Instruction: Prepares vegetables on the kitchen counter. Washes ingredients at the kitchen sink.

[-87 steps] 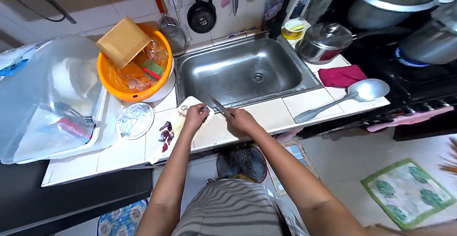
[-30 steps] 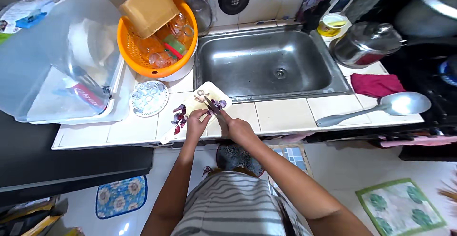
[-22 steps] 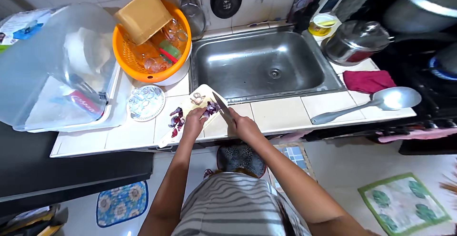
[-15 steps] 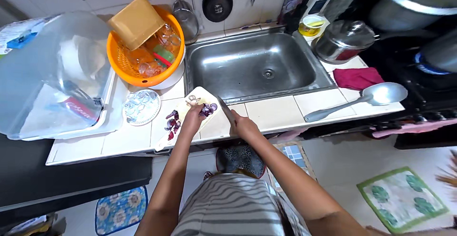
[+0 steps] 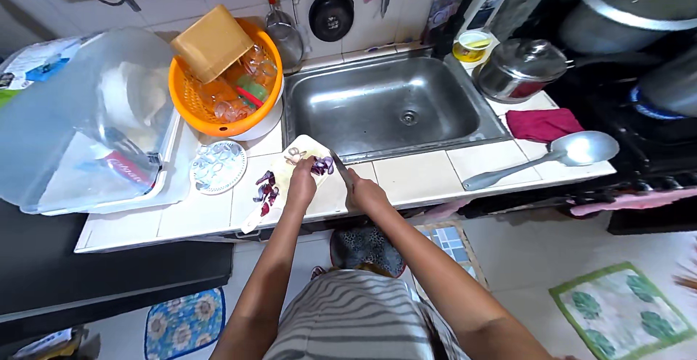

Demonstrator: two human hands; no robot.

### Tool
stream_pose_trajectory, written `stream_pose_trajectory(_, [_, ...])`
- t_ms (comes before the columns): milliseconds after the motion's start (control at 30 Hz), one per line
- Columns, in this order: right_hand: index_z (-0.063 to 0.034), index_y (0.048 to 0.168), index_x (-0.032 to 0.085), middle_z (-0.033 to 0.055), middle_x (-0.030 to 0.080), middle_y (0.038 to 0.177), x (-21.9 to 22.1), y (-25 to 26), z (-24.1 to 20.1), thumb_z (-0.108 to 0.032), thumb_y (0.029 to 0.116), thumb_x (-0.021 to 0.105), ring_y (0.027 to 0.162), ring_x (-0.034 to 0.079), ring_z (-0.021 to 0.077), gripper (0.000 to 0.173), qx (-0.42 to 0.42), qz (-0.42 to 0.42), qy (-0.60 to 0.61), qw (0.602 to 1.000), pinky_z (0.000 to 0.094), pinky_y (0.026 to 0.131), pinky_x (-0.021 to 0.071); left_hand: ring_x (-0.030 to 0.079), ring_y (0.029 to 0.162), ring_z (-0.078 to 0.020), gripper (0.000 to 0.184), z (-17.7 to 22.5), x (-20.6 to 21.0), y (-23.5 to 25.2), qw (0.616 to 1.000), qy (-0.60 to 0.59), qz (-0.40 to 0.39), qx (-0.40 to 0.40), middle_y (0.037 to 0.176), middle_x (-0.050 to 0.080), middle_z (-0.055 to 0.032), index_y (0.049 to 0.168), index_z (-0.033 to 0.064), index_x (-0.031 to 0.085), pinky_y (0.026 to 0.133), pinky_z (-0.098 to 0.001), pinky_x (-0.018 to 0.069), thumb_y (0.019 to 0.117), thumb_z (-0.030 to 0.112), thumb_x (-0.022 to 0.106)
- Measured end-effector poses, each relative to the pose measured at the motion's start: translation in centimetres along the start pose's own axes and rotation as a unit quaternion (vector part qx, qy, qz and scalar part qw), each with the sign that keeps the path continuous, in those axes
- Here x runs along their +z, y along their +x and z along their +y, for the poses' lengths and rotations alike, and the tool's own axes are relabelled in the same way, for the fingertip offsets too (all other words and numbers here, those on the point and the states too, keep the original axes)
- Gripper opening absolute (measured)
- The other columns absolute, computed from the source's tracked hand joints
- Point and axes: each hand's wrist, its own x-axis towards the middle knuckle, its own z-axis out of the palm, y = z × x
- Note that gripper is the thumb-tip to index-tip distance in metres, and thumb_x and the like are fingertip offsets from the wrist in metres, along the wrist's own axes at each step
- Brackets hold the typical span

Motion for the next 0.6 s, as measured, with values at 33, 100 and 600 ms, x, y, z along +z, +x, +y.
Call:
stream_pose_trajectory(33, [-0.0145,0.164,0.023,0.0265,0.063,0.132,0.0,0.1,0.1,-0.011,0.1070,0.042,0.125,0.061,0.0424,0.061,0.003,0.001,0.003,1.000,0.0576,0.103,0.0463,0.049,0.140,-0.0373,0.050,0.1,0.2,-0.4,1.000,-0.005,0.004,-0.019,0.149,0.050,-0.0248,0.149,-0.0039,0.045,0.117,-0.0474,0.0380,0.0993,-0.007,0.048])
stream_pose_trajectory(100, [-0.0151,0.164,0.023,0.0263,0.064,0.132,0.2,0.4,0.4,-0.012,0.1070,0.043,0.124,0.061,0.0423,0.061,0.011,0.005,0.009,1.000,0.0577,0.102,0.0467,0.046,0.142,-0.0369,0.061,-0.2,0.8,-1.2,0.999,-0.029,0.005,-0.043,0.155,0.043,-0.0255,0.155,-0.0057,0.033,0.118,-0.0464,0.0373,0.0988,-0.002,0.057])
stream_pose_trajectory(600, [-0.0118,0.163,0.027,0.0292,0.062,0.133,0.0,0.1,1.1,-0.011,0.1082,0.042,0.125,0.060,0.0452,0.057,0.000,-0.001,0.032,1.000,0.0599,0.104,0.0446,0.048,0.140,-0.0404,0.072,-2.4,0.6,-4.5,0.998,-0.067,0.009,0.001,0.151,0.046,-0.0304,0.153,-0.0105,0.033,0.119,-0.0473,0.0349,0.0993,0.023,0.067])
